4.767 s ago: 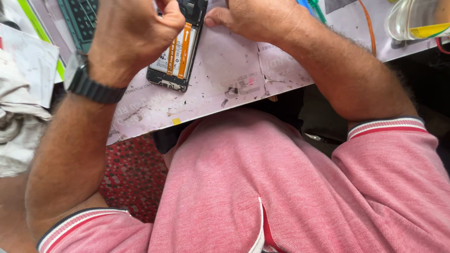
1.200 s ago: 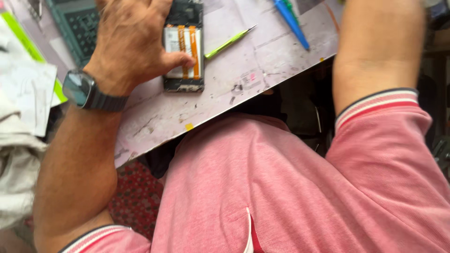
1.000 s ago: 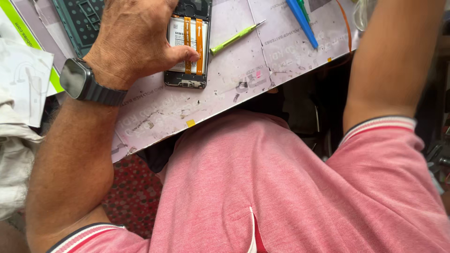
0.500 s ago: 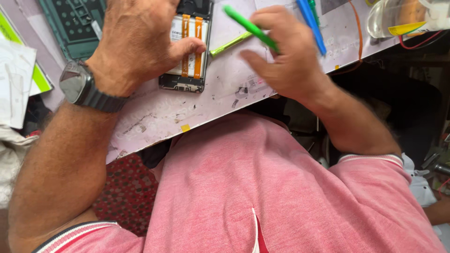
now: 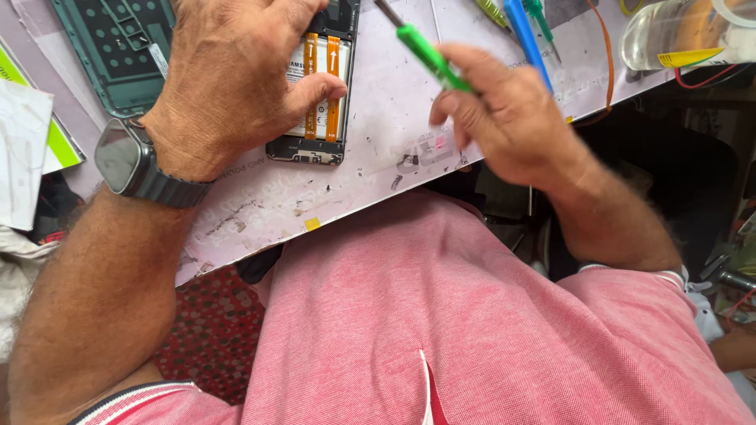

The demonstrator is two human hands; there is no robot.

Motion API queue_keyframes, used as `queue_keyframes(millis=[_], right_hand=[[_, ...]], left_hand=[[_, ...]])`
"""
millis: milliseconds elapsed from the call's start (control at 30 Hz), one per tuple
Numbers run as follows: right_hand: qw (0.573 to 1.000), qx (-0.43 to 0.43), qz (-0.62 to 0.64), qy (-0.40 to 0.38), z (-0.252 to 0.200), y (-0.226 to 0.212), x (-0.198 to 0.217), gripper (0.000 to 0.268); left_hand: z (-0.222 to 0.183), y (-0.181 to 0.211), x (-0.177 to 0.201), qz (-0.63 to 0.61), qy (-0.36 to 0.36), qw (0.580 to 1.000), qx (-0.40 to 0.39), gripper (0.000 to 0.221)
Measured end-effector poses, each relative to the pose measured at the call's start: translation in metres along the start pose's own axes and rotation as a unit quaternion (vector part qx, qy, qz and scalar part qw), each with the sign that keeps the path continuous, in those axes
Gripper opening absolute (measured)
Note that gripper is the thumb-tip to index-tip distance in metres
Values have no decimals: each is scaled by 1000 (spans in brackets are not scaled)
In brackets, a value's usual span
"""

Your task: The person uses a green utility knife to carefully pry and separate the battery from the internal frame of a disassembled smartphone. They work along the edges of the battery, lifting the adhesive to detach it from the chassis.

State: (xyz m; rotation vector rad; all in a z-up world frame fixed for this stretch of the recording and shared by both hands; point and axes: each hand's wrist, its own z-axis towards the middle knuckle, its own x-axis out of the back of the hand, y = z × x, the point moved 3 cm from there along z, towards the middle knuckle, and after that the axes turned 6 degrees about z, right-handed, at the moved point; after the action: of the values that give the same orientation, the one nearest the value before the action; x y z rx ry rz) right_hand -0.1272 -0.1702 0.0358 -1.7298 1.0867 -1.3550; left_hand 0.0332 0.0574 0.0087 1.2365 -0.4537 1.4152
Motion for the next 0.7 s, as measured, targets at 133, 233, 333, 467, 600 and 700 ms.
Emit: queue_keyframes(millis=[133, 233, 333, 467, 600, 700], right_hand=[[999, -49, -10, -6, -4, -4, -12, 40], [998, -61, 6, -11, -4, 3, -13, 39], [994, -81, 68, -23, -2, 11, -15, 39], [984, -130, 114, -33, 3, 17, -17, 40], [981, -139, 130, -34, 4, 18, -18, 41], [983, -122, 131, -36, 4, 17, -16, 41]], left_hand=[[3, 1, -9, -10, 6, 1000, -16, 27], [8, 2, -16, -7, 1, 1000, -15, 17], [10, 2, -21, 4, -12, 1000, -5, 13], [9, 1, -21, 0, -5, 1000, -3, 13], [8, 0, -22, -1, -6, 1000, 1, 12], [9, 0, -21, -12, 5, 1000, -4, 12]])
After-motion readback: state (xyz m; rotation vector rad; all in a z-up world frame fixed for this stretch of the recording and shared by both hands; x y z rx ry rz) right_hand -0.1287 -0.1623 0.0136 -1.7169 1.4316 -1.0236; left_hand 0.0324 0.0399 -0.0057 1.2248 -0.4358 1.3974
